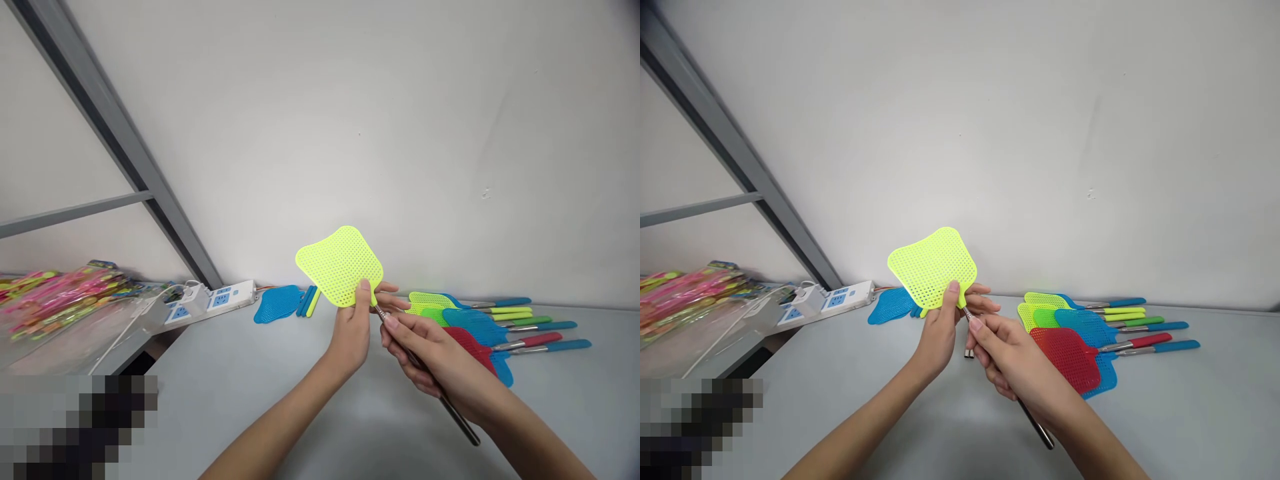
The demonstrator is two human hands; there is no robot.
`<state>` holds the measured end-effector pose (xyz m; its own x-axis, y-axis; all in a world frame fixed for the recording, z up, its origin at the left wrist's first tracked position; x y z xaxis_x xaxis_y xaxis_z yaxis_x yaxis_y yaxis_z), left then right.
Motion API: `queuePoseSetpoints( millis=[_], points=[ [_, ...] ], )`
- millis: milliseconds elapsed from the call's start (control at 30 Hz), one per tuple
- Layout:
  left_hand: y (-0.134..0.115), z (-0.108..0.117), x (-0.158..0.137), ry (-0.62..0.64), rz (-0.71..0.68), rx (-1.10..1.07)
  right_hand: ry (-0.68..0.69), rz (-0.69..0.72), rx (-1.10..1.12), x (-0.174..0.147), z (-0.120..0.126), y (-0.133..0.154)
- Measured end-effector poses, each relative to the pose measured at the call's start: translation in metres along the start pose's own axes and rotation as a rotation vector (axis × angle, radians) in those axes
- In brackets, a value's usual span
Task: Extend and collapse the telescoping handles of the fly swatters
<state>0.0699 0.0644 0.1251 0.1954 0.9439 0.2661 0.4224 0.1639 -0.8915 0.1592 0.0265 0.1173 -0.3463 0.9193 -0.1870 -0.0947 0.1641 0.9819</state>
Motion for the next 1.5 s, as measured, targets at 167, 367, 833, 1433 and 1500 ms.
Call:
queuePoseSetpoints(
  millis=[167, 367, 833, 1433, 1500],
  points=[
    [-0.004, -0.005, -0.006, 0.017, 0.022, -0.011, 0.027, -0.085, 0.113, -0.009, -0.001, 0.002],
    [-0.002, -0.013, -0.010, 0.057, 0.094, -0.048, 0.104, -0.149, 0.308, -0.016, -0.003, -0.002],
    [0.008, -0.017, -0.021, 0.034, 0.151, -0.094, 0.371, -0.222, 0.634, -0.021, -0.002, -0.004],
    [-0.004, -0.026, -0.033, 0.225, 0.113, -0.109, 0.507, -0.198, 0.623, -0.023, 0.004, 0.002],
    [-0.003, -0.026, -0.035, 0.200, 0.111, -0.136, 0.480, -0.162, 0.615, -0.025, 0.006, 0.004]
  ],
)
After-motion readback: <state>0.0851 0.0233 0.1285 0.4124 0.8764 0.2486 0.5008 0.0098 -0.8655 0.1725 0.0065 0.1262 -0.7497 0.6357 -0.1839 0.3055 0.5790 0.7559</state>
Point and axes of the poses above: each hand's wrist, its own x-axis towards the middle knuckle, its own z-axis out of the back of the hand, y = z × x, the point moved 4 cm from there along x, towards the middle knuckle, and after that the axes turned 9 degrees about -x, right-handed, at the moved point
